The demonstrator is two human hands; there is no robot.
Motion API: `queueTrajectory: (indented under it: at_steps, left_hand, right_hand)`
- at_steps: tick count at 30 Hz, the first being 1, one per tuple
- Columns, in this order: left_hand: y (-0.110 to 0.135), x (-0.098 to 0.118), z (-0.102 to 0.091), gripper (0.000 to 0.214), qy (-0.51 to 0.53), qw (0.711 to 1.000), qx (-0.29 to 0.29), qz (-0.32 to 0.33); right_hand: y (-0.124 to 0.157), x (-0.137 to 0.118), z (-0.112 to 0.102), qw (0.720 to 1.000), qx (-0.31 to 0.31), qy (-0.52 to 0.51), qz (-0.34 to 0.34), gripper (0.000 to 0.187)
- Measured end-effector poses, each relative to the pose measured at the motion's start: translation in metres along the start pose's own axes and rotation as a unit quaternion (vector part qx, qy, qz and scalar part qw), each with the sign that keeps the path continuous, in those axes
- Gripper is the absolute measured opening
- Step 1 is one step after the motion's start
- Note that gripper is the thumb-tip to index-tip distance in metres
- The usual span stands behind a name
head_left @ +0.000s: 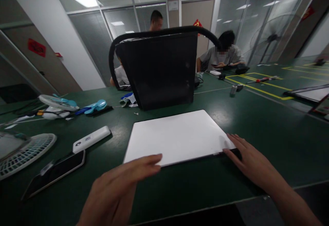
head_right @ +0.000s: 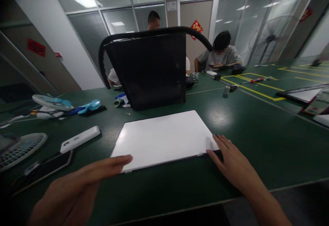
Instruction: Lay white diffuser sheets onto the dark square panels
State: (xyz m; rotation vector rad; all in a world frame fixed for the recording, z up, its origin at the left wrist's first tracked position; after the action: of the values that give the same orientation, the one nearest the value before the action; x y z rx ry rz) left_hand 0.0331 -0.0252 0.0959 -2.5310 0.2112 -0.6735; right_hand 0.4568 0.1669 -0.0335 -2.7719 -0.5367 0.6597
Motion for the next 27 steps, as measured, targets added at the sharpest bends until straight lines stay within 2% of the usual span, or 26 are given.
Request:
queueTrajectory:
  at_steps: [1,3,7,9,12,15,17,19,23,27]
  left_hand:
    - [-0.008,-0.01,0.002,0.035,-0.013,1.0,-0.005,-0.008]
    - [-0.017,-0.033,0.006,0.035,-0.066,0.996,-0.004,-0.065]
    - [-0.007,-0.075,0.011,0.04,-0.158,0.958,-0.002,-0.239]
    - [0.002,-0.084,0.013,0.039,-0.176,0.942,0.004,-0.285]
    - [0.009,-0.088,0.017,0.05,-0.195,0.931,0.018,-0.307]
    - [0.012,-0.088,0.026,0.069,-0.2,0.928,-0.028,-0.314]
    - [0.014,-0.088,0.032,0.073,-0.173,0.929,-0.062,-0.322]
    - [0.016,-0.09,0.035,0.071,-0.122,0.928,-0.064,-0.347]
    - [0.017,-0.1,0.029,0.058,0.029,0.913,-0.022,-0.407]
    - [0.016,-0.106,0.015,0.045,0.168,0.867,0.027,-0.468]
  right_hand:
    - [0.0,0.0,0.0,1.0,0.008,0.001,0.011,0.092]
    - [0.0,0.0,0.0,1.0,0.018,0.001,0.026,0.095]
    - [0.001,-0.003,-0.002,0.999,0.029,0.006,0.04,0.093]
    - [0.003,-0.007,-0.002,0.997,0.039,0.013,0.058,0.09]
    - [0.007,-0.02,0.003,0.993,0.061,0.027,0.094,0.088]
    - [0.007,-0.04,0.013,0.99,0.078,0.039,0.107,0.086]
    - [0.004,-0.053,0.018,0.989,0.085,0.041,0.111,0.086]
    - [-0.001,-0.061,0.02,0.987,0.092,0.034,0.124,0.086]
    - [-0.008,-0.061,0.016,0.981,0.112,-0.012,0.158,0.082]
    - [0.005,-0.054,0.008,0.978,0.125,-0.08,0.146,0.077]
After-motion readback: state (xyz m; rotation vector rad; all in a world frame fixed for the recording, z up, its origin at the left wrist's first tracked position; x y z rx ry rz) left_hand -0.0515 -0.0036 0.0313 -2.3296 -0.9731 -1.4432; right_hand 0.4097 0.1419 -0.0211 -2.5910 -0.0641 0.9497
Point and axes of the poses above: each hand's wrist, its own y-axis away from the middle knuckle, its own z-axis out of the palm, x = y × z, the point moved 2 cm from there along -y, towards the middle knuckle, and after that the axes turned 7 degrees about -y, right-handed, at the moved point
